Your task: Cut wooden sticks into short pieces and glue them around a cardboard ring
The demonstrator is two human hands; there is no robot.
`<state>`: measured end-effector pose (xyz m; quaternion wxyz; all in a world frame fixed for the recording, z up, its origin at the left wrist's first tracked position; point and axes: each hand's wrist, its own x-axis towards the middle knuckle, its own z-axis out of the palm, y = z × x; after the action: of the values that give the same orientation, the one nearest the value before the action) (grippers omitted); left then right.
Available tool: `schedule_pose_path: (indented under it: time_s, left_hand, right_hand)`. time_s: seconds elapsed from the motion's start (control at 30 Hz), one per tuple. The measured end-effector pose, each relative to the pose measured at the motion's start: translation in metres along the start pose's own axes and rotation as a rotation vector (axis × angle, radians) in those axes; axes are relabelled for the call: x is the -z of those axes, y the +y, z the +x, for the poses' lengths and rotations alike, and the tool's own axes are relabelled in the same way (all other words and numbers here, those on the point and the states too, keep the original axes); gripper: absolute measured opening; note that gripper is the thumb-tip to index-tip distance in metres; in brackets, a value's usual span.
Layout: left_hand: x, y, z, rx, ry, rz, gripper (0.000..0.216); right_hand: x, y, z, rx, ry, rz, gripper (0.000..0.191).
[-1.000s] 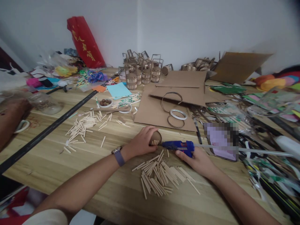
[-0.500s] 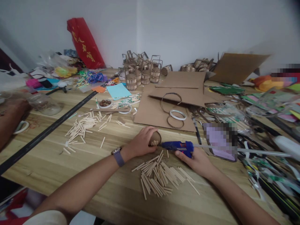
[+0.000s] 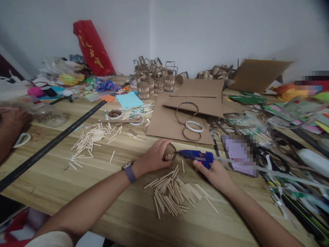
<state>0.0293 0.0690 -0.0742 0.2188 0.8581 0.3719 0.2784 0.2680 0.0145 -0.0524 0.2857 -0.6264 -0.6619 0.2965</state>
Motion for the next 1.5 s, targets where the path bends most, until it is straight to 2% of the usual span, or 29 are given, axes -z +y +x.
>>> schedule_pose_path:
  time_s: [0.07, 0.17, 0.23, 0.3, 0.4, 0.47, 0.53, 0.6, 0.63, 0.73, 0.83, 0.93, 1.07, 1.27, 1.4, 1.5]
  left_hand:
    - [0.0, 0.0, 0.0, 0.01, -0.002, 0.014, 0.073]
    - [0.0, 0.0, 0.0, 0.001, -0.012, 0.027, 0.072]
    - [0.0, 0.0, 0.0, -0.005, -0.015, 0.037, 0.072]
    - [0.0, 0.0, 0.0, -0.006, -0.014, 0.046, 0.072]
    - [0.0, 0.0, 0.0, -0.005, -0.009, 0.037, 0.072]
    - [0.0, 0.0, 0.0, -0.002, -0.005, 0.019, 0.072]
    - [0.0, -0.001, 0.0, 0.003, -0.002, 0.0, 0.072]
    - [0.0, -0.001, 0.0, 0.01, 0.0, -0.011, 0.073]
    - [0.0, -0.001, 0.0, 0.013, 0.0, -0.013, 0.074]
    - [0.0, -0.001, 0.0, 0.009, 0.002, -0.012, 0.075]
    - [0.0, -0.001, 0.001, 0.008, -0.002, -0.003, 0.075]
    - [0.002, 0.001, 0.001, 0.021, -0.008, -0.014, 0.074]
    - [0.002, 0.001, 0.001, 0.018, -0.015, -0.006, 0.075]
    - [0.001, 0.0, 0.001, 0.011, -0.009, 0.016, 0.073]
    - [0.001, 0.001, 0.001, 0.014, -0.01, 0.02, 0.073]
    - [0.002, 0.001, 0.001, 0.01, -0.011, -0.005, 0.073]
  right_hand:
    - [0.0, 0.001, 0.002, -0.112, 0.059, 0.117, 0.047]
    - [0.001, 0.001, 0.005, -0.27, 0.036, 0.422, 0.051]
    - [0.003, 0.001, 0.007, -0.316, 0.008, 0.572, 0.049]
    - [0.008, 0.002, 0.009, -0.337, -0.006, 0.615, 0.046]
    - [0.017, 0.005, 0.011, -0.287, 0.01, 0.425, 0.04]
    - [0.023, 0.006, 0.01, -0.217, 0.073, 0.201, 0.035]
    - [0.025, 0.002, 0.007, -0.086, 0.182, -0.075, 0.028]
    - [0.02, -0.004, 0.001, 0.075, 0.236, -0.325, 0.024]
    - [0.016, -0.009, -0.002, 0.141, 0.228, -0.415, 0.023]
    - [-0.004, -0.022, -0.009, 0.22, 0.094, -0.507, 0.02]
    - [-0.022, -0.032, -0.008, 0.26, -0.008, -0.621, 0.009]
    - [-0.03, -0.038, -0.003, 0.25, -0.043, -0.73, 0.006]
    - [-0.032, -0.042, 0.001, 0.229, -0.071, -0.787, 0.017]
    - [-0.033, -0.04, 0.0, 0.231, -0.1, -0.784, 0.023]
    - [-0.027, -0.039, 0.005, 0.263, -0.109, -0.671, 0.017]
    - [-0.022, -0.042, 0.013, 0.298, -0.114, -0.402, 0.015]
